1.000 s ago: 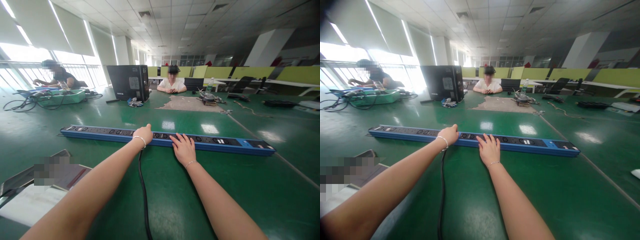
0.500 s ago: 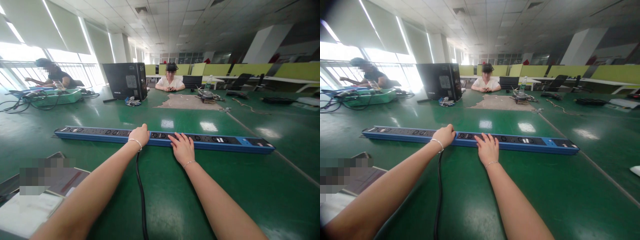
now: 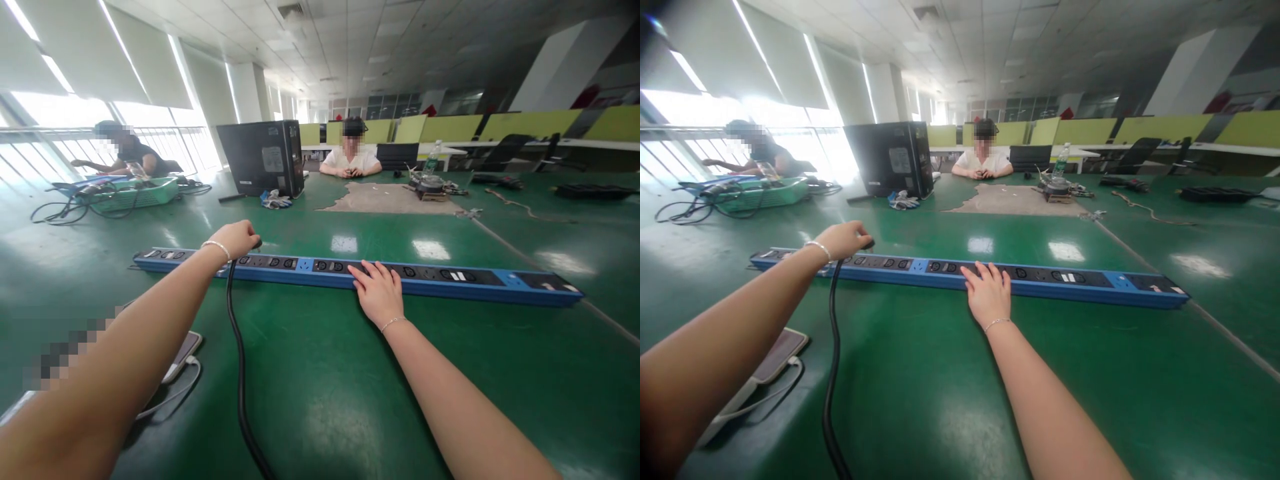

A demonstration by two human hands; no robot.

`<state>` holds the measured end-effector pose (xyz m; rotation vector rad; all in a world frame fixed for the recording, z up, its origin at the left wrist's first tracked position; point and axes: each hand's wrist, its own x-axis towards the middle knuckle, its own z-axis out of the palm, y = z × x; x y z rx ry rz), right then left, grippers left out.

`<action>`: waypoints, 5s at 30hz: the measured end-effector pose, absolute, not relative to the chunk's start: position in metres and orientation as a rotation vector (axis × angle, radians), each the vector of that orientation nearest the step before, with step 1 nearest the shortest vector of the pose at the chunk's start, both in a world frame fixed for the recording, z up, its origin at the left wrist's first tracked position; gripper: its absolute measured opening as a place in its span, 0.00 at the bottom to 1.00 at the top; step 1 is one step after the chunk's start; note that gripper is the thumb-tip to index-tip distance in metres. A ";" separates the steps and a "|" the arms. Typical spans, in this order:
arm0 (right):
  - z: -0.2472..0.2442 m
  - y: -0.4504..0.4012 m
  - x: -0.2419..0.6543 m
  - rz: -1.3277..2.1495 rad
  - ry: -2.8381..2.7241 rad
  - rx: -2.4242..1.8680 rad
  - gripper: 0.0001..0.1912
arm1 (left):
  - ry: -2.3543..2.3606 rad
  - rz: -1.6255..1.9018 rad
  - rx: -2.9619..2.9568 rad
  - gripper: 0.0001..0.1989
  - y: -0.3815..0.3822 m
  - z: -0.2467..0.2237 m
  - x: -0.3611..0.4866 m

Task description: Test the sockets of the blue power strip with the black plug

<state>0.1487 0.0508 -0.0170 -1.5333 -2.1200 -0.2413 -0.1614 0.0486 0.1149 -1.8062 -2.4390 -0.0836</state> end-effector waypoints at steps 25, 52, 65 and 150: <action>-0.017 0.052 0.150 -0.236 -2.129 -1.534 0.18 | -2.390 0.064 -1.909 0.18 0.047 0.069 -0.175; -0.015 0.051 0.149 -0.246 -2.132 -1.554 0.18 | -2.449 -0.052 -1.869 0.16 0.043 0.057 -0.169; -0.017 0.052 0.149 -0.254 -2.118 -1.536 0.18 | -2.494 -0.176 -1.804 0.16 0.035 0.071 -0.167; -0.015 0.066 0.170 -0.199 -2.109 -1.647 0.32 | -2.447 -0.309 -1.957 0.13 0.045 0.063 -0.052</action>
